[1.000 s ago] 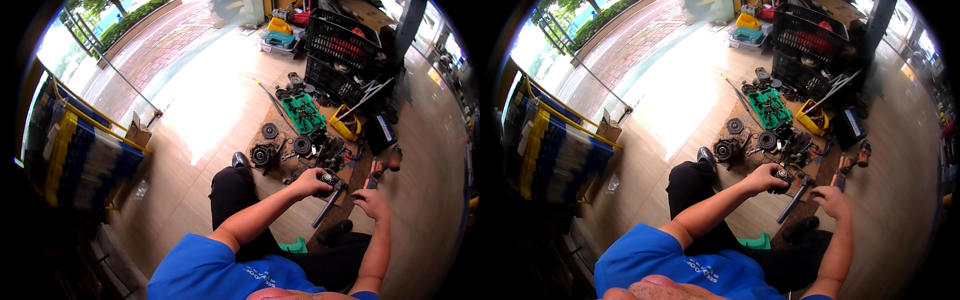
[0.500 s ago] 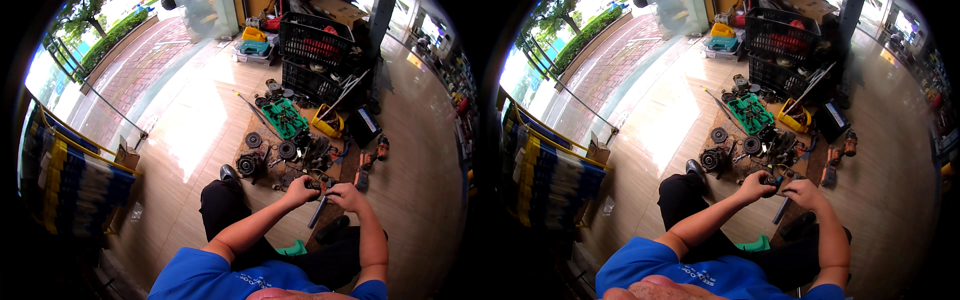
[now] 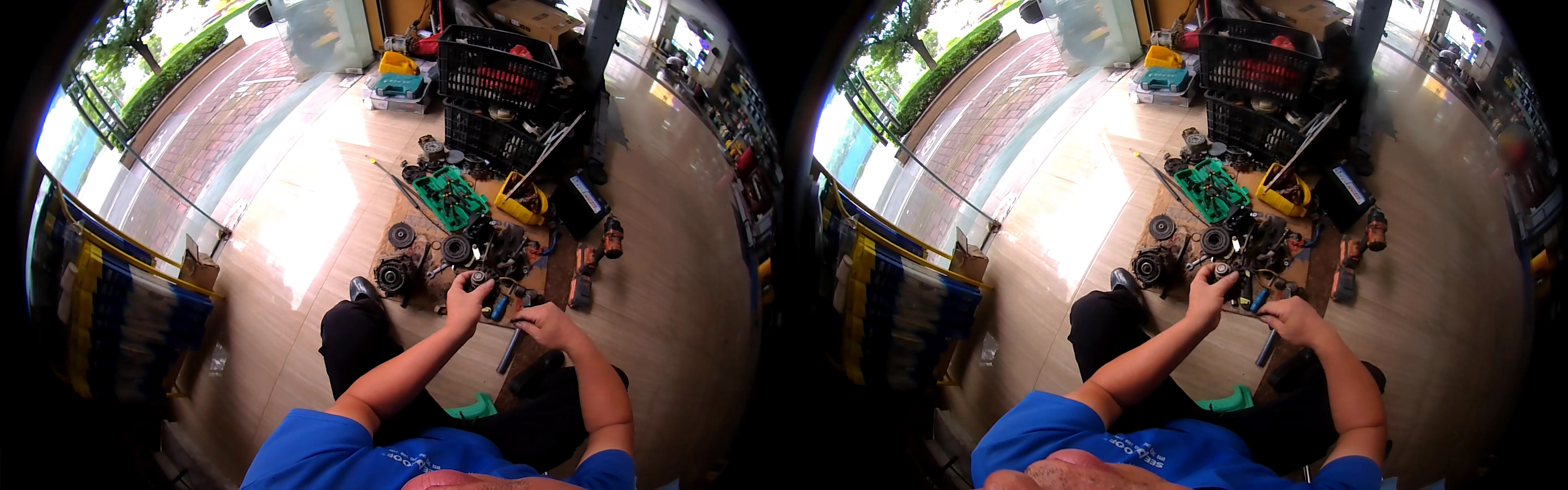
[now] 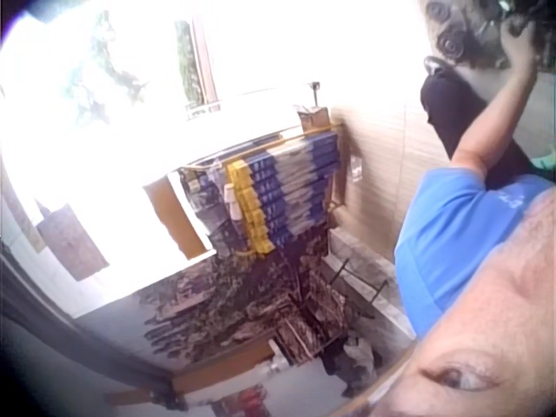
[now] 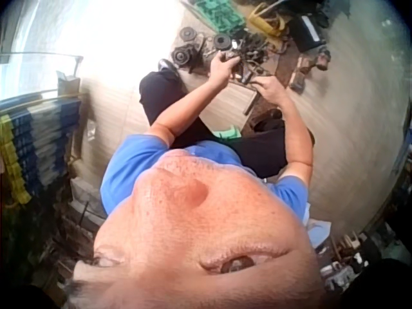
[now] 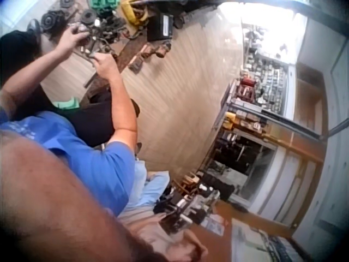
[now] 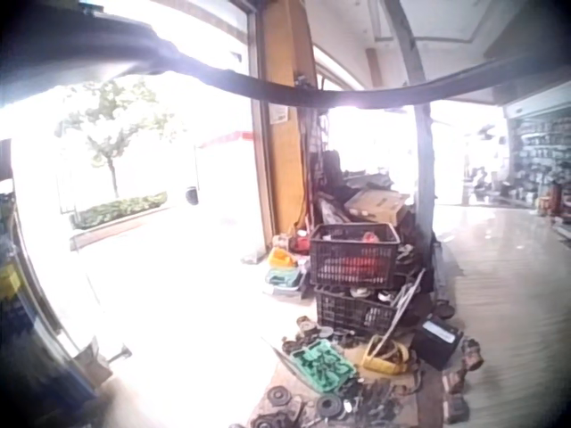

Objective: The person assembles a mechanical component, placing a gear and small metal pins into a metal housing while working over a workspace on the floor.

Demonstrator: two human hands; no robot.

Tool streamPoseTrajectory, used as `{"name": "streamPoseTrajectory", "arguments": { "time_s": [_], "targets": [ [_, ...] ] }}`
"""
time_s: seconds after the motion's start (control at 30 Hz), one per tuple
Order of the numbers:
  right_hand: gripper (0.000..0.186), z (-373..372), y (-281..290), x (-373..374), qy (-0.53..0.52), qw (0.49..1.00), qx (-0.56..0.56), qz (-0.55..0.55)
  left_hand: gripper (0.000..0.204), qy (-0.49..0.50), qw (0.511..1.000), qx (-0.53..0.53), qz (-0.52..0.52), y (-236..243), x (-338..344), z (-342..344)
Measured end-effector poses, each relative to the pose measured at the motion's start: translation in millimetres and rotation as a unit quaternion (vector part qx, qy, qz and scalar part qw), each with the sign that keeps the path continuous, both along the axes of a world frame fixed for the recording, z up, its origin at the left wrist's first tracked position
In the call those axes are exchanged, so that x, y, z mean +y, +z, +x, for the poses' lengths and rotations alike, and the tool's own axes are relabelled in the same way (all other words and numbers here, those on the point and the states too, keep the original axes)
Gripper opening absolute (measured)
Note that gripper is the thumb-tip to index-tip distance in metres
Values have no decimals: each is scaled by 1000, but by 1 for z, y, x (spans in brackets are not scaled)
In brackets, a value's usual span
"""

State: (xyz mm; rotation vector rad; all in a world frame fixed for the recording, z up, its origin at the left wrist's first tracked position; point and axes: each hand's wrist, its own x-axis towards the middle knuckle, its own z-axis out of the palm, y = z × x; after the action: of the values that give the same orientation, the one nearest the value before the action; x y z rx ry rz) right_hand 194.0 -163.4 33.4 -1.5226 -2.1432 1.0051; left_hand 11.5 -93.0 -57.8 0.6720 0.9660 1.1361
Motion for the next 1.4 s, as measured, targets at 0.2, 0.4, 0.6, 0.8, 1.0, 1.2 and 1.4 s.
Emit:
{"name": "streamPoseTrajectory", "arguments": {
  "time_s": [0.2,0.4,0.6,0.8,1.0,1.2,1.4],
  "targets": [
    [18,0,1,1,-35,999,-17,13,21,-4,976,-199,-94,33,8,-15],
    [19,5,-8,4,-62,998,-14,-13,19,-24,964,-254,-72,34,11,-21],
    [35,-1,-16,9,-27,997,26,-69,19,-45,970,-227,-73,41,2,-22],
    [37,-4,-29,7,-18,997,53,-56,23,-96,963,-244,-57,39,-13,-10],
    [29,-11,-6,2,-51,982,117,-140,19,-136,962,-238,-12,27,-18,-8],
    [20,-8,-49,4,-36,986,156,-40,21,-127,960,-248,-25,27,-13,-10],
    [24,-13,-41,3,-146,903,322,-246,23,-127,950,-284,-32,41,-14,-10]
  ]
}}
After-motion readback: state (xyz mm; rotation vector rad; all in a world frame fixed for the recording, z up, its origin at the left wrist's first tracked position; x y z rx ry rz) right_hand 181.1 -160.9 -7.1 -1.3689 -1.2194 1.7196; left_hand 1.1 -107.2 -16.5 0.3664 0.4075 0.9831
